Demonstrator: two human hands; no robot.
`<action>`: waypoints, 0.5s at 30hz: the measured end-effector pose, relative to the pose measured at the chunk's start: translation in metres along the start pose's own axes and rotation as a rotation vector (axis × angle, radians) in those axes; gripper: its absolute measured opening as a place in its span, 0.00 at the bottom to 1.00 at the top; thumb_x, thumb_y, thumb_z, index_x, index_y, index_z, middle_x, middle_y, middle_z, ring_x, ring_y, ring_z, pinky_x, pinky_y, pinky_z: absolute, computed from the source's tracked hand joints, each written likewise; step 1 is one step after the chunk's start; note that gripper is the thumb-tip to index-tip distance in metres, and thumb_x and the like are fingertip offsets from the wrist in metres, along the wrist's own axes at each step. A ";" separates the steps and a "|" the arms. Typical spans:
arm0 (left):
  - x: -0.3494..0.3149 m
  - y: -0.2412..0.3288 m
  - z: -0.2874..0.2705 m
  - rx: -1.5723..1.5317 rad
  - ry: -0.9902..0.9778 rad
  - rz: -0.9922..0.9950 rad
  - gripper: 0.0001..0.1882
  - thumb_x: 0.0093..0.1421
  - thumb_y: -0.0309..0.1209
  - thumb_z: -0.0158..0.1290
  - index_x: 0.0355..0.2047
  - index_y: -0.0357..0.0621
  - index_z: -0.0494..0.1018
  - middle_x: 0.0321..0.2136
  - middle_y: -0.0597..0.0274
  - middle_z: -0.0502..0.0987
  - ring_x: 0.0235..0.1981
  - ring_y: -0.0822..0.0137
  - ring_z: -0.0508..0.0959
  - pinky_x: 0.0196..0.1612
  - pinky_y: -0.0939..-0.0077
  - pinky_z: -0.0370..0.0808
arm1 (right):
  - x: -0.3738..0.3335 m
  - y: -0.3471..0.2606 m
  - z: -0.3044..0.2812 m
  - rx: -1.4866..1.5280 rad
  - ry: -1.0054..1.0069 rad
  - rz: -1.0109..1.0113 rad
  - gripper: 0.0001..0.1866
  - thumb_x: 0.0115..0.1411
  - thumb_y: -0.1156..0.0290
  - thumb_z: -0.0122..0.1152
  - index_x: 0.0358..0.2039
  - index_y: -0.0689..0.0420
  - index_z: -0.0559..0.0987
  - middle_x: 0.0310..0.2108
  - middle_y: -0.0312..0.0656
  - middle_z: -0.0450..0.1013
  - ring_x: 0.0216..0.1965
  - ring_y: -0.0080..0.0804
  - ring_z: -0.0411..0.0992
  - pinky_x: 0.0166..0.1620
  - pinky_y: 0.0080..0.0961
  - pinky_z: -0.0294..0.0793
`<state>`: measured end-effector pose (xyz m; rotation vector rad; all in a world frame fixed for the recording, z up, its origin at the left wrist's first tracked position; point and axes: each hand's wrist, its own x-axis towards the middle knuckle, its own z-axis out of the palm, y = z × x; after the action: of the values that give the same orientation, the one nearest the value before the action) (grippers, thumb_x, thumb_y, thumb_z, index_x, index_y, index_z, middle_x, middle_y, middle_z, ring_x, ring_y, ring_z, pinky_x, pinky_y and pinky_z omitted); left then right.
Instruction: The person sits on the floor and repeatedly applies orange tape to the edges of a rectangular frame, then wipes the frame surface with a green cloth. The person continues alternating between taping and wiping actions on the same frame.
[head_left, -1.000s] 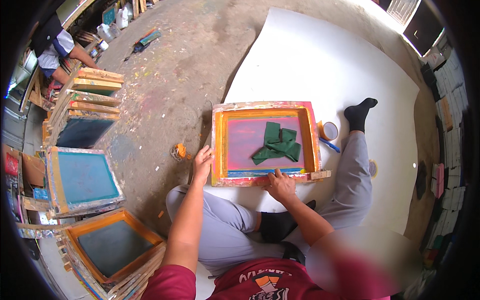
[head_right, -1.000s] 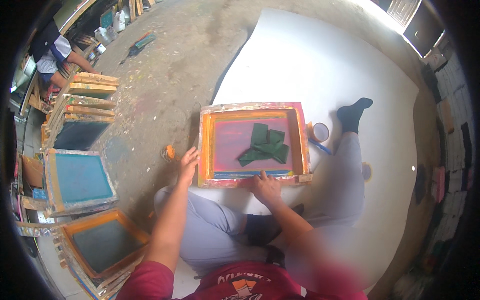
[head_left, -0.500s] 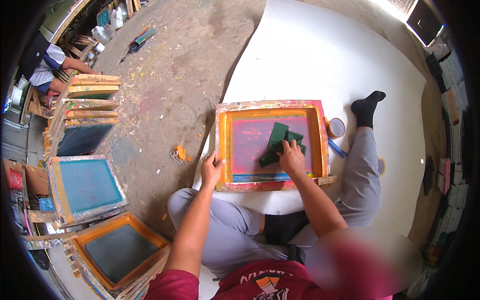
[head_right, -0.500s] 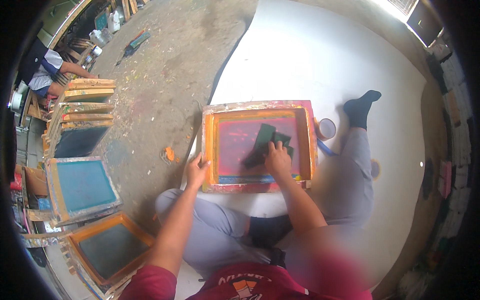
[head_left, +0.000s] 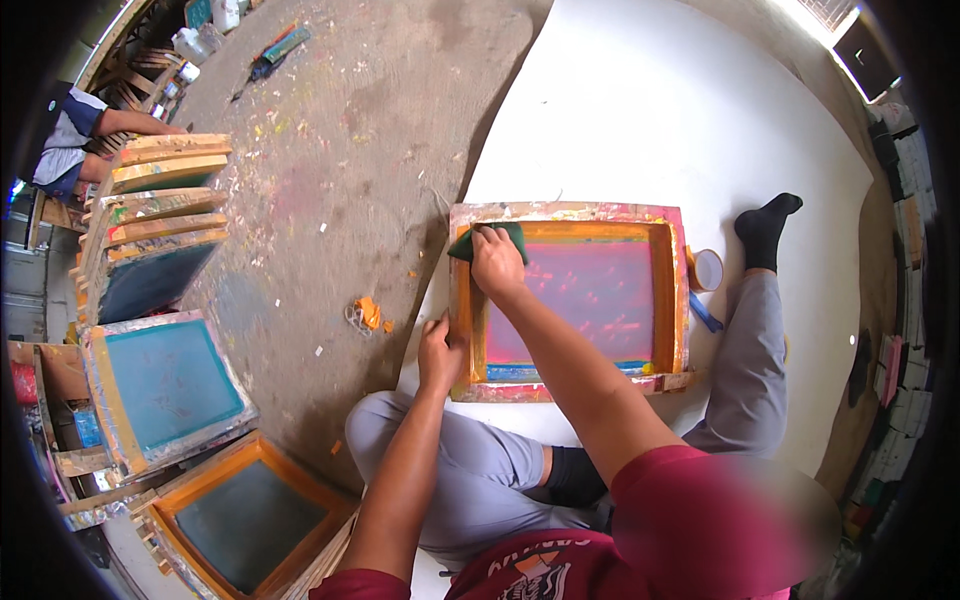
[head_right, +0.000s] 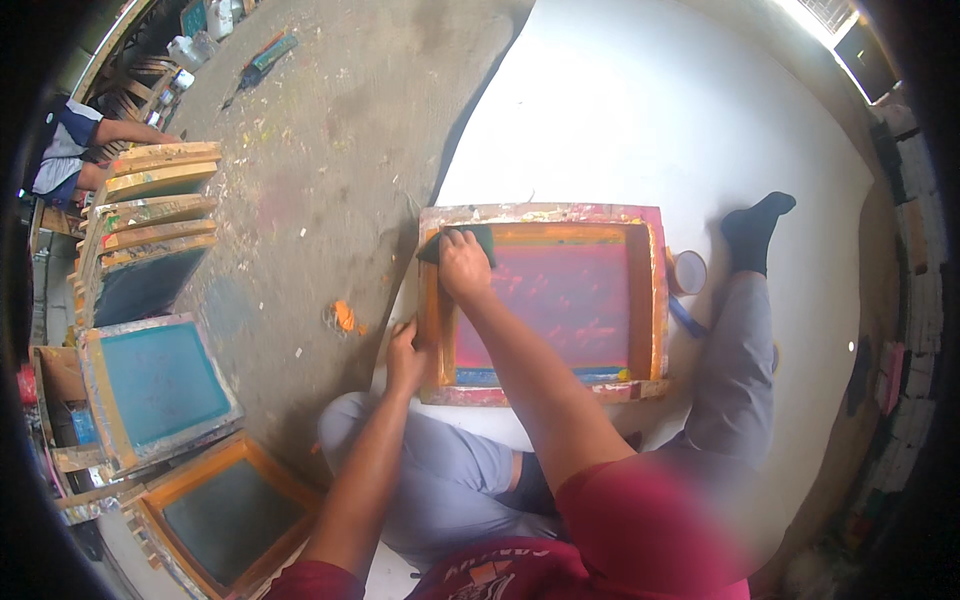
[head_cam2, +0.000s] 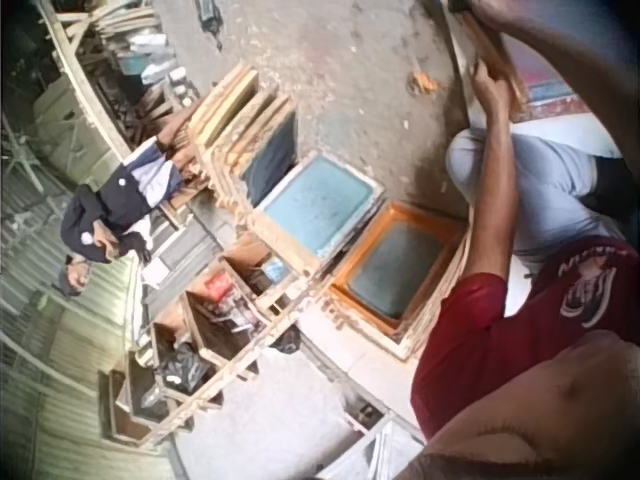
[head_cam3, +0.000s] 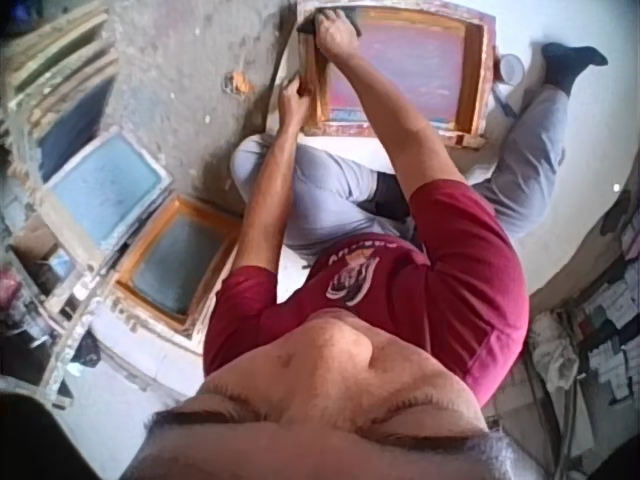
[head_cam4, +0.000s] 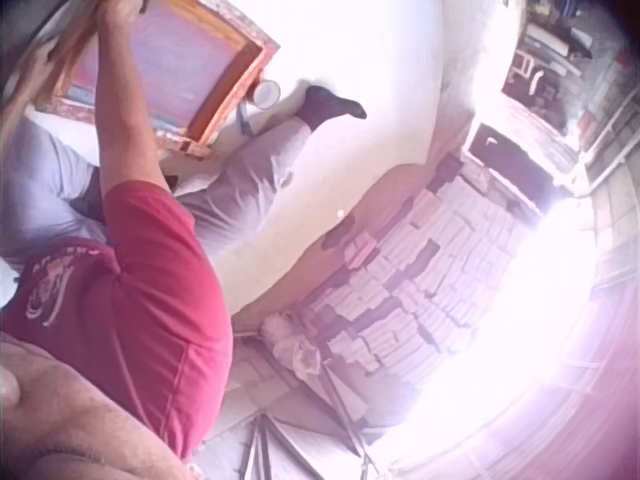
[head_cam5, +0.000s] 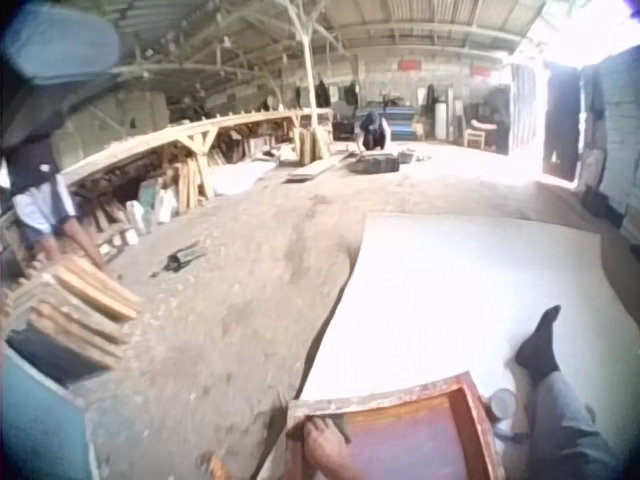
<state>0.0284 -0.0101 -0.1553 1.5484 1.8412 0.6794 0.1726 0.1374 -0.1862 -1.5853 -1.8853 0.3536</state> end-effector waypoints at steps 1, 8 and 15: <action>0.001 -0.004 0.001 -0.015 -0.005 -0.015 0.28 0.62 0.29 0.62 0.63 0.37 0.74 0.43 0.46 0.77 0.47 0.46 0.79 0.51 0.57 0.76 | -0.008 -0.001 0.000 -0.077 -0.052 -0.045 0.11 0.55 0.76 0.57 0.38 0.60 0.81 0.43 0.45 0.77 0.50 0.47 0.73 0.54 0.41 0.73; 0.006 -0.025 0.007 -0.007 0.012 -0.021 0.21 0.66 0.27 0.57 0.58 0.33 0.77 0.43 0.42 0.79 0.46 0.45 0.80 0.49 0.58 0.77 | -0.104 -0.026 -0.041 -0.187 -0.258 -0.311 0.07 0.51 0.70 0.59 0.29 0.56 0.82 0.38 0.42 0.72 0.47 0.43 0.69 0.53 0.37 0.71; 0.010 -0.017 0.001 -0.072 0.010 -0.081 0.21 0.66 0.27 0.57 0.58 0.34 0.77 0.45 0.45 0.79 0.46 0.47 0.81 0.50 0.60 0.78 | -0.151 -0.057 -0.077 0.029 -0.789 -0.099 0.12 0.54 0.62 0.66 0.33 0.56 0.87 0.41 0.43 0.77 0.50 0.47 0.74 0.55 0.42 0.76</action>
<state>0.0166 -0.0035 -0.1701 1.4194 1.8553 0.7093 0.1860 -0.0354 -0.1393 -1.4307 -2.4959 1.0775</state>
